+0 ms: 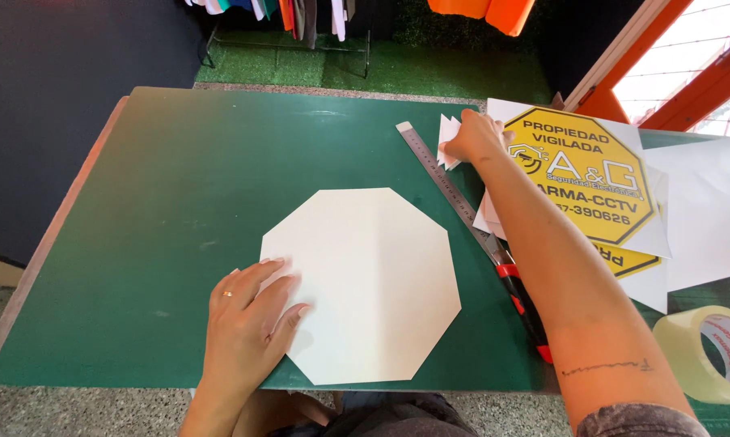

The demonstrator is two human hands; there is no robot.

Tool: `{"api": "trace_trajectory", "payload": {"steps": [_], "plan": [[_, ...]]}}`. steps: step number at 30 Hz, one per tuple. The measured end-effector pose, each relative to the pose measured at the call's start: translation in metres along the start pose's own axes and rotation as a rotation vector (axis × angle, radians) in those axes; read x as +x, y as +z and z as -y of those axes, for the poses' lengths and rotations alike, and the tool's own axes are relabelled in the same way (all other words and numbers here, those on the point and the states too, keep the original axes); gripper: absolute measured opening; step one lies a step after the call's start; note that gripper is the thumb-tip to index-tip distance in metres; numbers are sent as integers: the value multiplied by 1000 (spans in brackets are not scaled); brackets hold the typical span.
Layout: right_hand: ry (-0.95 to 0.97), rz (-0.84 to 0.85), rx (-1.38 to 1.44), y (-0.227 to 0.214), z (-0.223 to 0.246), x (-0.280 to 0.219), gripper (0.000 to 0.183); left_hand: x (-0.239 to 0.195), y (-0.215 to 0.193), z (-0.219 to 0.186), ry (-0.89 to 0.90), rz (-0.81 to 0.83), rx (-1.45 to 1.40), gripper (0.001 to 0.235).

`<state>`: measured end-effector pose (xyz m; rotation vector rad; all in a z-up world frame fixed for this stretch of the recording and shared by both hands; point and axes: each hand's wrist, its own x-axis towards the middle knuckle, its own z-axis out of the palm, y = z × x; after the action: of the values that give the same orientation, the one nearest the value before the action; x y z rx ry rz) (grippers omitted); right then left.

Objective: Cutting out octagonal security signs from printed sheets using a ruler and a utility knife.

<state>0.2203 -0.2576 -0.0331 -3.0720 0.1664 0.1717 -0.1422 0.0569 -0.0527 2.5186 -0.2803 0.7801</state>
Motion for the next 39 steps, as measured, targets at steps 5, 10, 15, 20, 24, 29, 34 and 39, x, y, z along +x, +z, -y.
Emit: {"api": "trace_trajectory", "payload": {"steps": [5,10,15,20,24,29,34,39], "plan": [[21,180,54,5,8,38,58,0,-1,0,-19,26,-8,27],[9,246,-122,24,20,80,53,-1,1,1,-28,18,3,27],[-41,298,-290,41,23,109,64,-1,0,-1,-34,9,9,22],[-124,-51,-152,22,29,67,50,0,2,3,-22,30,34,25],[-218,22,-155,-15,38,28,48,-2,1,1,-24,35,-3,24],[-235,155,-249,-7,28,9,41,-2,1,1,-50,44,-15,24],[-319,-160,-146,-35,-3,-10,53,-1,4,10,30,-15,48,27],[-368,-567,307,-100,-136,-75,57,14,-8,3,275,-54,-19,24]]}}
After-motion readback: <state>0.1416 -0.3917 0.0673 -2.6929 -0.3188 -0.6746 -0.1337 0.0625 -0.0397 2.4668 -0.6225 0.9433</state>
